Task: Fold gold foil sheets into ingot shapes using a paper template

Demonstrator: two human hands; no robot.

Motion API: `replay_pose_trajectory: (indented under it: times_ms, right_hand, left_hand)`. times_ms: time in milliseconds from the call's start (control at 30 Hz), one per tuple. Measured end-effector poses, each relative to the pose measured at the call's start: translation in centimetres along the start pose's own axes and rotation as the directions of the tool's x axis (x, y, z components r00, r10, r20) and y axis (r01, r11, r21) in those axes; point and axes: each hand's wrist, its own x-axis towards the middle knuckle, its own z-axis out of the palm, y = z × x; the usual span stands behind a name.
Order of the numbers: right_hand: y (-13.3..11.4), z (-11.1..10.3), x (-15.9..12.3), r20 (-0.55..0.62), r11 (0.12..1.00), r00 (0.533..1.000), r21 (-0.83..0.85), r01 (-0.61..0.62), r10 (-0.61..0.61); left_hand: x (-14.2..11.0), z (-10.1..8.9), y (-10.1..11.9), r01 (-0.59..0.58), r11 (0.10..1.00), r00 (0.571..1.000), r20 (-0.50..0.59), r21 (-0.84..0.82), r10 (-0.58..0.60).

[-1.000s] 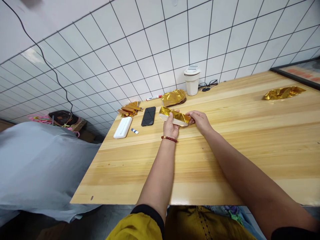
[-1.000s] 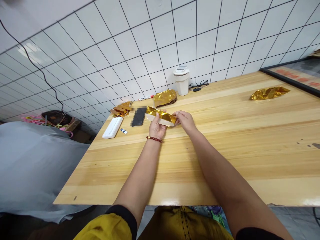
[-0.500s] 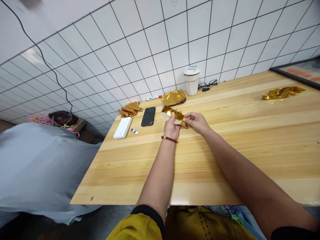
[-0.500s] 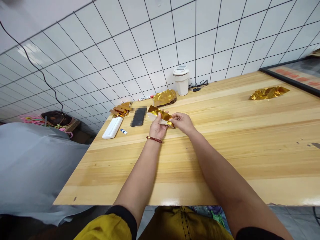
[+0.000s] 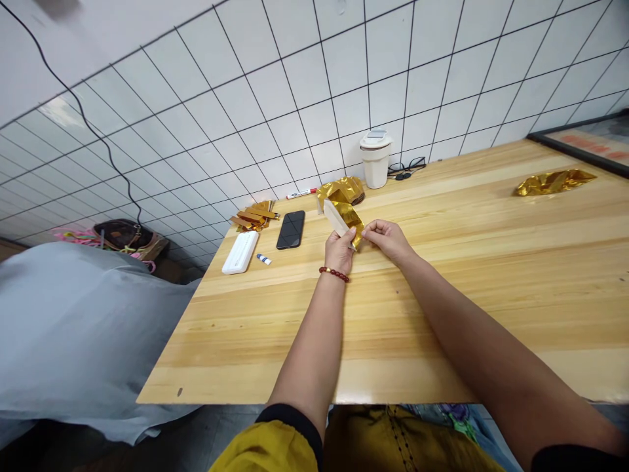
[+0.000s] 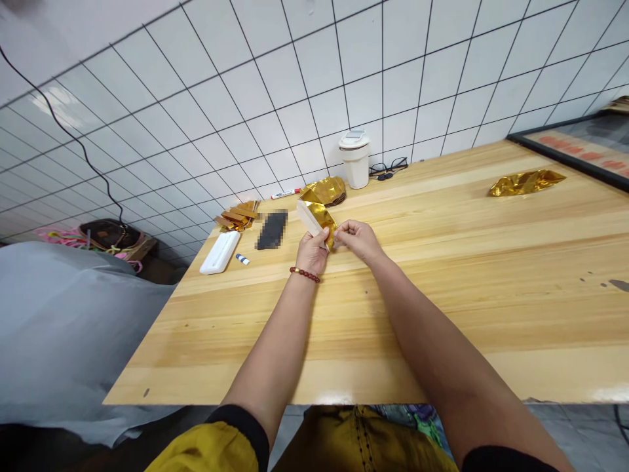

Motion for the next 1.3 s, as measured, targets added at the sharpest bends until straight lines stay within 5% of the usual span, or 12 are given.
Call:
replay_pose_trajectory:
  times_ms: [633,933,1300]
  right_hand:
    - [-0.1,-0.2,0.5,-0.129,0.988,0.992,0.153,0.037,-0.017]
    - [-0.6,-0.2,0.1,-0.132,0.985,0.991,0.175,-0.010,0.034]
    - [0.2,-0.2,0.8,-0.283,0.976,0.958,0.217,0.009,0.054]
  left_hand:
    - [-0.5,0.4,-0.1,-0.018,0.980,0.996,0.088,0.198,0.001]
    - [-0.4,0.5,1.1,0.026,1.000,0.998,-0.060,-0.004,-0.026]
    - [-0.6,0.3,1.4,0.056,0.997,0.998,-0.029,-0.058,-0.058]
